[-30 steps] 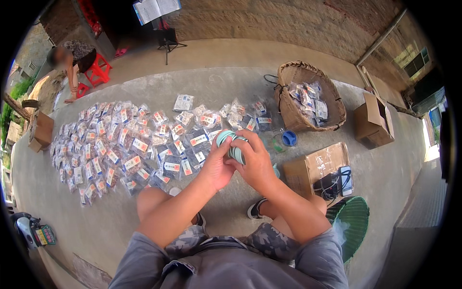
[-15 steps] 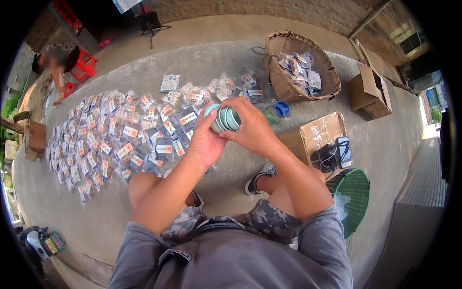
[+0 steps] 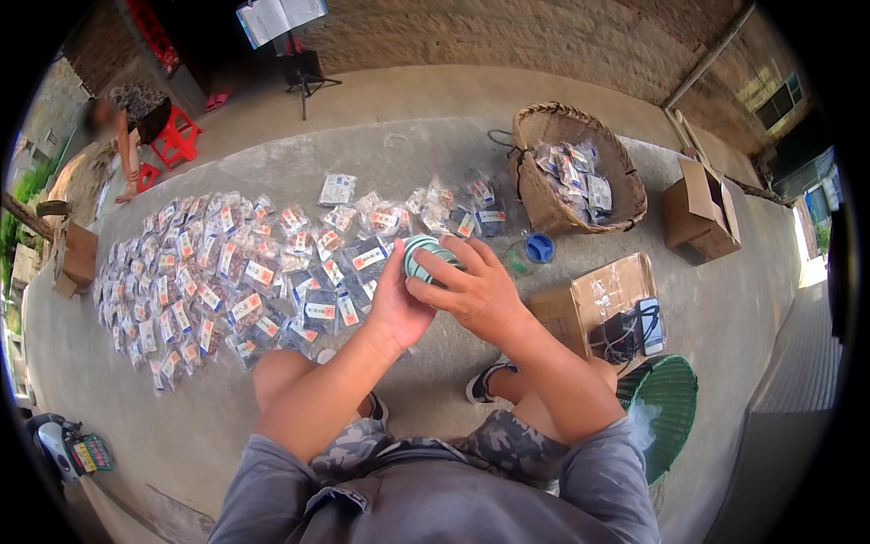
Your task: The person sits on the floor and assembles small plastic containers by fitting green lids onto clear bases. They repeatedly pick up a base and a lid, align them, and press them together to form a sealed unit. The person handles the items one at a time, stacking the finished containers in their hand.
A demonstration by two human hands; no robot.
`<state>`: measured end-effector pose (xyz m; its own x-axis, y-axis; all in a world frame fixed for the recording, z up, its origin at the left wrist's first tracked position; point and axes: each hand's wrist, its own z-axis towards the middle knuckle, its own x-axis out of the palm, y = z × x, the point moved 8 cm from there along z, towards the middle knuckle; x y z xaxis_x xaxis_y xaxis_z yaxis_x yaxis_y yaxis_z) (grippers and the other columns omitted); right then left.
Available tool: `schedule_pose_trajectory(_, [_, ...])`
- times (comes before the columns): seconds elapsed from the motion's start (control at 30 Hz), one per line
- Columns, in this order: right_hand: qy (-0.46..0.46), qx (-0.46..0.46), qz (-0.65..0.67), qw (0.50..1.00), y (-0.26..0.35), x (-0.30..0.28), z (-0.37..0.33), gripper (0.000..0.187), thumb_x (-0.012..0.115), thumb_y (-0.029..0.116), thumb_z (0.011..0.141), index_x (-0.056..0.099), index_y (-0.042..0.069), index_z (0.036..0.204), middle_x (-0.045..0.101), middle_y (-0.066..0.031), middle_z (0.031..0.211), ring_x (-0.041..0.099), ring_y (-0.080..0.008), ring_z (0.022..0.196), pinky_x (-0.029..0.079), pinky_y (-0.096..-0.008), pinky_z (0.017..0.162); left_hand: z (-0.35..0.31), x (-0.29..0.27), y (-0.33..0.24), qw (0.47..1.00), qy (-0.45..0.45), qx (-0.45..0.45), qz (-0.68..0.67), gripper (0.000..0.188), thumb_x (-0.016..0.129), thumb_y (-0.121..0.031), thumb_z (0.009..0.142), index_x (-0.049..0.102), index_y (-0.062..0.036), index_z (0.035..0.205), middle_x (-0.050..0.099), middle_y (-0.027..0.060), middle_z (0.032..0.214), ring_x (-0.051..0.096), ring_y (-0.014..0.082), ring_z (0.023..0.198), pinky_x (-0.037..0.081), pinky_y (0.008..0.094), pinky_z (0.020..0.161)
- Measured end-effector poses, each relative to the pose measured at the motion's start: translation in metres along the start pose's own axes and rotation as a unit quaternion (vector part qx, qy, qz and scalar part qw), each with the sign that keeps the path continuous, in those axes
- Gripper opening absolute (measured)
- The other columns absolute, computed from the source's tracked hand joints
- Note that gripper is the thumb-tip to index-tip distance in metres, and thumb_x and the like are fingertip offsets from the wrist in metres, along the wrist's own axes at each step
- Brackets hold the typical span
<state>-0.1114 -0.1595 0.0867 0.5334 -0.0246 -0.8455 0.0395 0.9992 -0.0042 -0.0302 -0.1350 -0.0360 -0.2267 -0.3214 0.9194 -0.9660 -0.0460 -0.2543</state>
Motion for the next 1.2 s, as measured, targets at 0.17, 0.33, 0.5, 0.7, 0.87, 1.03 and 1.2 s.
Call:
schedule_pose_trajectory(0.17, [0.022,0.049,0.045,0.998,-0.004,0.017,-0.002,0.055,0.077,0.008,0.074,0.064,0.027,0.124,0.06,0.0032,0.14,0.055,-0.0309,0.128,0.047,-0.0454,0.105,0.0,-0.006,0.002,0.999,-0.025,0.002,0.029,0.063,0.058,-0.06,0.103,0.054,-0.0084,0.138,0.06,0.01,0.137,0.056,0.0261,0.133,0.044,0.0462,0.115])
schedule_pose_trajectory(0.33, [-0.016,0.146,0.228,0.963,-0.014,0.026,-0.006,0.06,0.085,0.007,0.075,0.058,0.017,0.127,0.054,-0.0084,0.143,0.053,-0.0369,0.128,0.047,-0.0489,0.106,0.002,-0.022,-0.003,0.995,-0.072,0.038,0.057,0.049,0.069,-0.045,0.102,0.053,-0.0104,0.134,0.062,0.0072,0.127,0.061,0.0207,0.124,0.052,0.0408,0.107])
schedule_pose_trajectory(0.5, [-0.098,0.226,0.338,0.909,-0.029,0.034,-0.016,0.069,0.091,0.009,0.074,0.05,0.01,0.13,0.053,-0.0174,0.141,0.053,-0.0408,0.129,0.045,-0.0478,0.109,0.004,-0.021,-0.007,0.992,-0.077,0.088,0.048,0.047,0.07,-0.04,0.101,0.055,-0.0116,0.136,0.065,0.006,0.129,0.065,0.0198,0.118,0.054,0.0388,0.105])
schedule_pose_trajectory(0.7, [-0.095,0.344,0.376,0.855,-0.027,0.042,-0.027,0.071,0.093,0.01,0.075,0.047,0.007,0.128,0.059,-0.0194,0.132,0.06,-0.0398,0.123,0.047,-0.0452,0.105,-0.005,-0.008,-0.015,0.989,-0.063,0.128,0.03,0.05,0.071,-0.024,0.097,0.051,-0.022,0.143,0.063,0.0053,0.131,0.062,0.0236,0.122,0.051,0.0449,0.11])
schedule_pose_trajectory(0.87, [-0.095,0.413,0.411,0.807,-0.028,0.048,-0.035,0.071,0.092,0.011,0.078,0.046,0.007,0.132,0.061,-0.0164,0.131,0.061,-0.0319,0.12,0.048,-0.0425,0.103,-0.009,-0.004,-0.015,0.989,-0.052,0.133,0.03,0.056,0.068,-0.016,0.096,0.046,-0.0242,0.146,0.06,0.0076,0.135,0.058,0.0279,0.129,0.047,0.0484,0.113])
schedule_pose_trajectory(1.03, [-0.069,0.47,0.447,0.758,-0.032,0.03,-0.031,0.063,0.089,0.013,0.082,0.051,0.006,0.131,0.062,-0.0137,0.133,0.058,-0.0251,0.126,0.046,-0.0401,0.107,-0.013,0.009,-0.011,0.991,-0.018,0.127,0.025,0.054,0.065,-0.02,0.098,0.044,-0.0199,0.148,0.056,0.0053,0.136,0.054,0.0237,0.13,0.042,0.0455,0.115])
schedule_pose_trajectory(1.2, [-0.13,0.348,0.327,0.869,-0.038,0.009,-0.02,0.06,0.091,0.01,0.077,0.058,0.009,0.127,0.062,-0.0142,0.131,0.06,-0.0333,0.126,0.049,-0.0429,0.106,-0.007,0.006,-0.008,0.989,-0.024,0.115,0.087,0.046,0.056,-0.037,0.105,0.051,-0.0131,0.144,0.062,0.0048,0.137,0.057,0.0222,0.13,0.041,0.0429,0.115])
